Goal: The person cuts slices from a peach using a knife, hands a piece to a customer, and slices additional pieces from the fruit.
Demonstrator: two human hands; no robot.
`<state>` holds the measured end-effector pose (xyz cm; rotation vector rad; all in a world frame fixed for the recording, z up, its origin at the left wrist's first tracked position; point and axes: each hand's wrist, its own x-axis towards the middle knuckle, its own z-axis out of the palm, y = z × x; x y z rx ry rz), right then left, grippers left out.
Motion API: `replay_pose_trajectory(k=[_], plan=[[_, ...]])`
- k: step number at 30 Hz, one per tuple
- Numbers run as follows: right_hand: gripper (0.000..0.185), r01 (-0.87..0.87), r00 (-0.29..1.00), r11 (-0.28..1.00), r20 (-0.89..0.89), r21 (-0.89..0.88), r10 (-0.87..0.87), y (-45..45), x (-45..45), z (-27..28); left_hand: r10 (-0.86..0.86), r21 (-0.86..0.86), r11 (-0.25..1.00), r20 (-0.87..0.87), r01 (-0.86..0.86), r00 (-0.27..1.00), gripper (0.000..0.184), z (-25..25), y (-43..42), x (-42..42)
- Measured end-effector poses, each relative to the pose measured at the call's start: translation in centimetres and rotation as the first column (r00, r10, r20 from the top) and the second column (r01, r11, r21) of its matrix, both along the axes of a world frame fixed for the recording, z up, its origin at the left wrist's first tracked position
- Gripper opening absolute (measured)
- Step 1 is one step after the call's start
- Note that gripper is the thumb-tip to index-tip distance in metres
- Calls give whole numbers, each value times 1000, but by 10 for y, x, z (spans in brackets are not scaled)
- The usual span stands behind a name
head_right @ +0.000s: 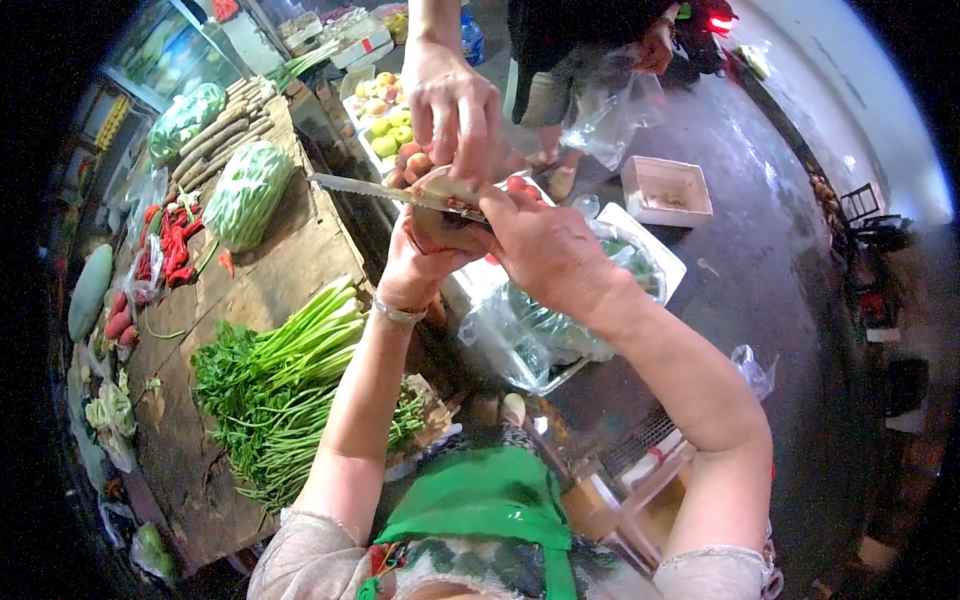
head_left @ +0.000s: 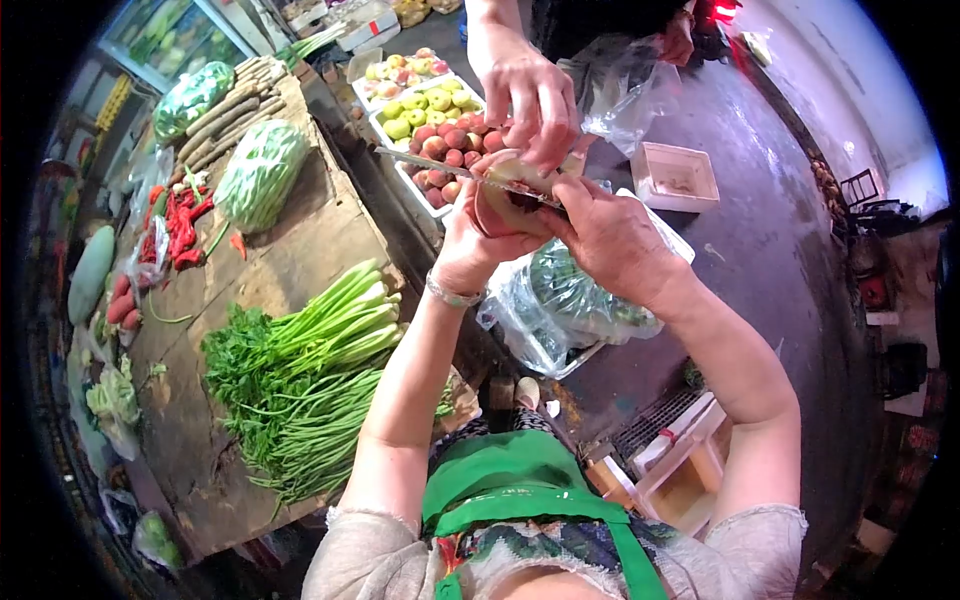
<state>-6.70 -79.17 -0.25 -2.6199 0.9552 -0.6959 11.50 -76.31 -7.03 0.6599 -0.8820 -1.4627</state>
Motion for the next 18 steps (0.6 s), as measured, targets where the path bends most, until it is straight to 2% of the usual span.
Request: replay_pose_trajectory(k=[2, 6, 7, 9, 10, 12, 16, 18], plan=[[28, 48, 996, 995, -85, 86, -40, 1, -1, 2, 47, -65, 997, 35, -45, 998, 74, -2, 0, -2], [27, 68, 994, 993, -92, 100, -59, -1, -2, -1, 62, -90, 994, -43, -65, 997, 80, 7, 1, -6], [29, 54, 996, 997, -75, 49, -50, -2, -3, -2, 62, -90, 994, -42, -66, 997, 80, 11, 0, -7], [31, 41, 998, 999, -57, -4, -41, -5, -4, -1, 40, -93, 995, -63, -46, 997, 96, 17, -1, -8], [29, 30, 999, 999, -38, -14, -30, -5, -4, 1, 40, -94, 995, -62, -46, 997, 96, 13, -4, -6], [28, 20, 1000, 999, -17, -26, -21, -7, -5, 4, -68, -88, 994, -102, 59, 992, 97, 8, -10, -3], [25, -4, 999, 999, 46, -53, 6, -7, -8, 11, 25, -150, 988, -33, -30, 999, 90, 16, -11, -7], [23, -4, 998, 999, 58, -47, 7, -7, -8, 12, 10, -159, 987, -16, -13, 1000, 97, 18, -11, -8]])
